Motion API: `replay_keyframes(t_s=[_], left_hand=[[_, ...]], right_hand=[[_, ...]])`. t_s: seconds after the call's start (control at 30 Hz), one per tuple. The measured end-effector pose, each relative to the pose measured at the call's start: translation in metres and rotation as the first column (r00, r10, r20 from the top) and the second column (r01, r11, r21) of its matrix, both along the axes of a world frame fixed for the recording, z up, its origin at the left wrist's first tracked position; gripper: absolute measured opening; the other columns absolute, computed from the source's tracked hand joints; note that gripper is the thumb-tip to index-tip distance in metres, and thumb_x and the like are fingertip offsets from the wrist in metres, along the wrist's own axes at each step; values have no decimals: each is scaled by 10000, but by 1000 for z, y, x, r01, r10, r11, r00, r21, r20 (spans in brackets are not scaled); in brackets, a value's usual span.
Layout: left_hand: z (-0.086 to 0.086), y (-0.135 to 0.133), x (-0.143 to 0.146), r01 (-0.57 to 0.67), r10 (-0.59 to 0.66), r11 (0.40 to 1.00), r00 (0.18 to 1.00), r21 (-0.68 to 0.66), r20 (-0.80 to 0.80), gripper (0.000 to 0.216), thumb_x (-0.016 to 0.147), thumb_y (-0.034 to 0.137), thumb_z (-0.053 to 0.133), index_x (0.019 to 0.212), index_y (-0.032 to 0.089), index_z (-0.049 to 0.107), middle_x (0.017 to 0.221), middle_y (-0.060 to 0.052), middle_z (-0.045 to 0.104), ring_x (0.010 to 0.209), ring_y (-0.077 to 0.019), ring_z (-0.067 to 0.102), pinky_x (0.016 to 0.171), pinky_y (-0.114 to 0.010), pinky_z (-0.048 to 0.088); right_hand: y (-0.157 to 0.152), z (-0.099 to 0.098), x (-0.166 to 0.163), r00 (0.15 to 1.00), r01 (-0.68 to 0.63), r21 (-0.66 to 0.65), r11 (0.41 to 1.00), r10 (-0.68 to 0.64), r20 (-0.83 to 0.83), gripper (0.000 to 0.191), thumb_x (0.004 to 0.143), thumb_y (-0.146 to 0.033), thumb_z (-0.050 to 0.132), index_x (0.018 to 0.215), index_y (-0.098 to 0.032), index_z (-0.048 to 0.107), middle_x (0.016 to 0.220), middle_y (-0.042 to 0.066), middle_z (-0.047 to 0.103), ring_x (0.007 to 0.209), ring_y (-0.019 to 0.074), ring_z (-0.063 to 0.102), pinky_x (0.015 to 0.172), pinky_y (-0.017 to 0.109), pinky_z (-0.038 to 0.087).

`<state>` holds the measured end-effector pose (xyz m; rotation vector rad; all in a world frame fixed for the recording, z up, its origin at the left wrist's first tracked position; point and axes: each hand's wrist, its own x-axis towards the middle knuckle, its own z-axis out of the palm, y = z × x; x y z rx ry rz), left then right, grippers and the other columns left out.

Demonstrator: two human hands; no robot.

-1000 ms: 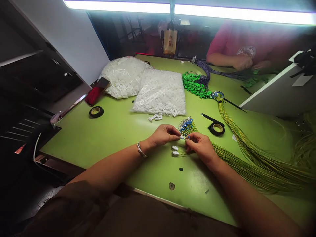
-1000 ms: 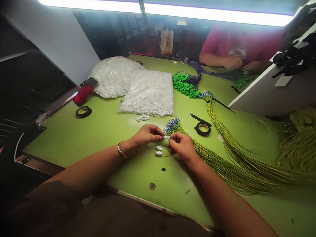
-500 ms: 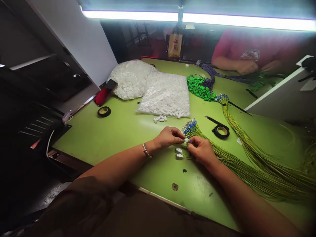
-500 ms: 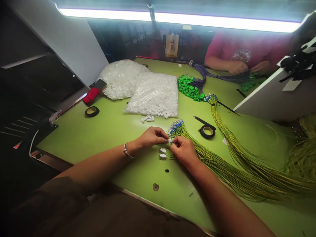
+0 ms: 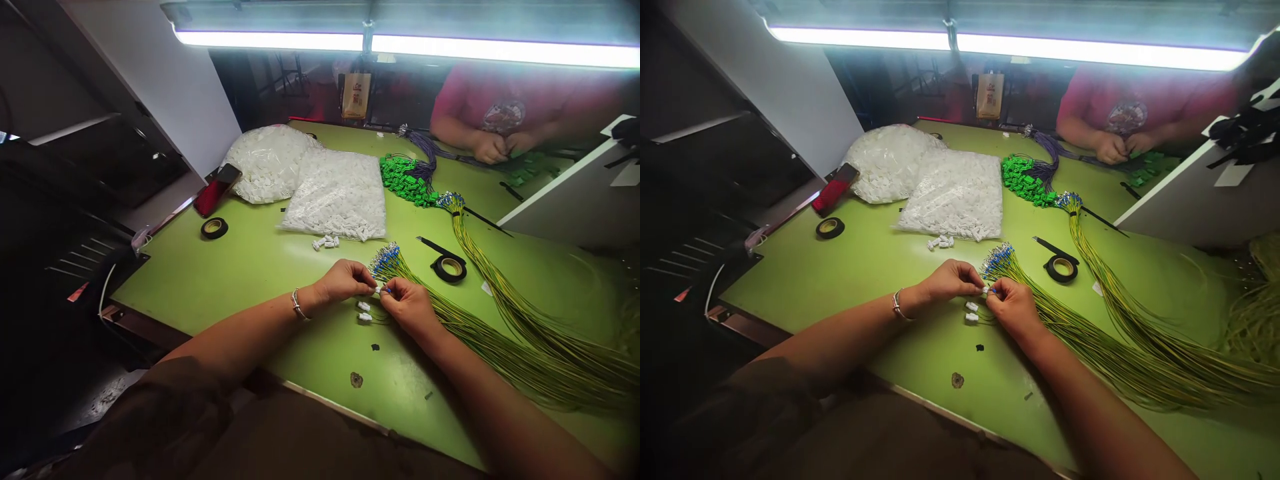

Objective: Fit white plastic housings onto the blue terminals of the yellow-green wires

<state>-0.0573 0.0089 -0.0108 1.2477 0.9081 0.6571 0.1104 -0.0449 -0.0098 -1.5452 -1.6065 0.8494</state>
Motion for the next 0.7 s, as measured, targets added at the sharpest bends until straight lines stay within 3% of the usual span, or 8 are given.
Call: replay_keyframes(t_s=[0.13,0.27,0.3,0.33,0.4,0.47,0.53,0.7], left_hand=[[14,2,-12,212,-194,973,965,89,-177,116,588,141,700,699,108,685,660,-26,675,587,-100,580,592,-213,454],[38,7,-31,676,-610,732,706,87,-359,161,635,172,693,793,163,722,736,-17,706,657,-133,622,629,-218,465],[42,11,-35,678,-581,724,698,126,-420,166,656,193,689,817,170,724,759,-20,708,678,-138,623,647,-223,467],[44,15,-38,606,-452,769,740,204,-498,162,695,221,669,839,168,722,788,-31,707,700,-144,621,667,-234,468],[40,29,-43,290,71,830,792,476,-606,194,794,271,580,869,145,707,852,-72,692,761,-163,608,721,-271,463],[30,44,-44,100,496,701,643,706,-583,245,851,281,508,913,126,689,914,-110,667,850,-192,586,795,-316,447],[19,56,-42,181,584,619,545,764,-602,221,846,259,521,906,123,685,916,-118,647,894,-211,560,826,-332,430],[9,57,-32,473,500,558,465,682,-731,244,847,126,438,782,117,673,855,-130,609,891,-223,522,779,-328,415]], right_hand=[[2,3,6,991,-111,-104,988,102,-87,174,662,-307,611,573,-172,548,519,-15,532,484,95,431,471,224,352],[5,6,9,951,-104,-204,973,37,-308,254,677,-400,667,694,-161,586,586,7,603,462,90,458,440,222,375],[5,6,8,938,-92,-226,970,8,-346,285,667,-417,684,752,-160,596,585,3,604,438,86,450,415,220,370],[5,5,7,927,-83,-247,965,-16,-376,324,654,-430,700,805,-162,599,579,-6,600,417,83,440,392,217,365],[5,5,5,908,-84,-286,955,-46,-417,382,633,-446,722,859,-167,592,583,-12,603,403,85,450,371,216,377],[4,6,2,900,-78,-309,948,-67,-431,383,627,-458,726,834,-163,595,620,5,625,425,89,482,381,216,405],[4,6,1,902,-58,-311,949,-84,-424,359,631,-458,721,785,-154,606,635,16,629,441,86,496,391,211,419],[2,8,0,928,-43,-287,957,-69,-366,301,679,-435,665,747,-147,611,590,9,605,393,74,448,332,194,360]])
